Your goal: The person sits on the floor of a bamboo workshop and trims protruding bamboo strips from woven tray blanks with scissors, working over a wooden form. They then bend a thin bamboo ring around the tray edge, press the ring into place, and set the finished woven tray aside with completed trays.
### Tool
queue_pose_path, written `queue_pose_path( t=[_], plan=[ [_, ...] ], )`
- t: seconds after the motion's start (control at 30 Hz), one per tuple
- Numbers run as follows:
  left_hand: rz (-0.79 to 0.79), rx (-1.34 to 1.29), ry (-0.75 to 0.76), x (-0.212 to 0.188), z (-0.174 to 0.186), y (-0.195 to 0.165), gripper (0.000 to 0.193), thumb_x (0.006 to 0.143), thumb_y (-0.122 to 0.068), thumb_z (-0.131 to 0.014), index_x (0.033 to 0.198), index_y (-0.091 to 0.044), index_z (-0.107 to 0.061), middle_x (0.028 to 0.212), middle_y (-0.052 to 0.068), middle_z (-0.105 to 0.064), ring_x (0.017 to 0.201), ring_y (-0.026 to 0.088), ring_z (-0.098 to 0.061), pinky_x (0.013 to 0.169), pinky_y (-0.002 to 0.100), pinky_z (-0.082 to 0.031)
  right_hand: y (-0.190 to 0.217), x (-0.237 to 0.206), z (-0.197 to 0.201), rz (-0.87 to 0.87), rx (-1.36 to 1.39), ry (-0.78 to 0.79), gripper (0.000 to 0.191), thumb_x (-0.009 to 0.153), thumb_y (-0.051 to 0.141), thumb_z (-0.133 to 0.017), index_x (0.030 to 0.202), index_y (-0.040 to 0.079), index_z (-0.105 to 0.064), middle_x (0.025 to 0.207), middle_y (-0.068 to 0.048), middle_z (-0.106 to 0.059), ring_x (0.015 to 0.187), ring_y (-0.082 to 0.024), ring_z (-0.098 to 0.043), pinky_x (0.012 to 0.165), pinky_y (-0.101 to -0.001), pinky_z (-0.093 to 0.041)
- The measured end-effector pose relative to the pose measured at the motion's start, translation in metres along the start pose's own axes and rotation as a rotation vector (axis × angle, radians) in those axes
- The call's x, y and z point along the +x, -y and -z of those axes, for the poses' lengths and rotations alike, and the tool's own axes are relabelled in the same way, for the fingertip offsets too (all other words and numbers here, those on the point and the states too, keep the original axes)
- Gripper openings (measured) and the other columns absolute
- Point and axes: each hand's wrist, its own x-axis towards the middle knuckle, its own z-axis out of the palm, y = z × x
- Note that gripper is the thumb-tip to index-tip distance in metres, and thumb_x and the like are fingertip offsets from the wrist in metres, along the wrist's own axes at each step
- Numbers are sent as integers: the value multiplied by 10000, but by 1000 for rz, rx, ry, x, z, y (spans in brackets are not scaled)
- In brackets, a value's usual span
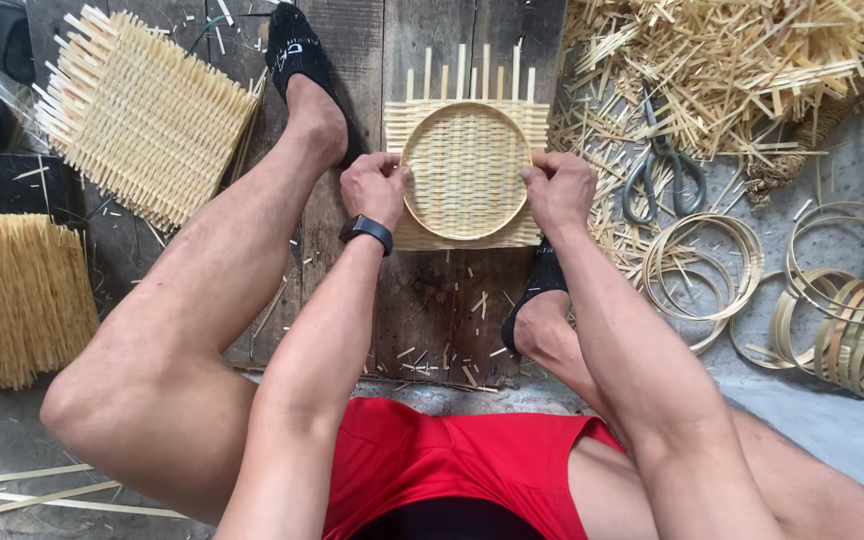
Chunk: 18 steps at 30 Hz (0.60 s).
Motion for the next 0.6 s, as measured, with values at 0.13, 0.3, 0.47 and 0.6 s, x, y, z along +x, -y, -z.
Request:
queue_pose_path(
  t=[0.13, 0.3, 0.47, 0.6],
  plan=[
    [130, -94, 86, -3, 4, 8, 217, 717, -148, -885, 922, -118, -820, 827, 84, -797, 737, 171, -766, 746, 318, -602, -14, 1, -5, -22, 16, -4, 159, 841, 121, -832, 987, 63, -811, 896, -113, -780, 798, -204, -741, 807, -326, -572],
    [94, 70, 59, -3, 4, 1, 181, 700, -162, -904, 864, -127, -836, 799, 91, -784, 715, 186, -750, 751, 326, -581, -7, -2, 3, -162, 84, 69, 139, 850, 138, -792, 968, 68, -806, 842, -105, -785, 743, -186, -745, 757, -314, -575],
    [123, 83, 69, 3, -5, 9, 187, 696, -169, -912, 858, -123, -831, 808, 73, -790, 729, 168, -761, 757, 314, -600, -5, -4, 7, -150, 45, 55, 173, 808, 167, -845, 947, 69, -815, 818, -106, -777, 722, -190, -742, 757, -310, -581],
    [161, 99, 73, 11, -11, 17, 207, 662, -162, -931, 843, -133, -833, 814, 68, -792, 747, 159, -763, 802, 300, -597, 1, -2, 9, -247, 42, 77, 172, 820, 191, -835, 956, 87, -814, 837, -104, -779, 777, -192, -758, 802, -311, -585]
  ],
)
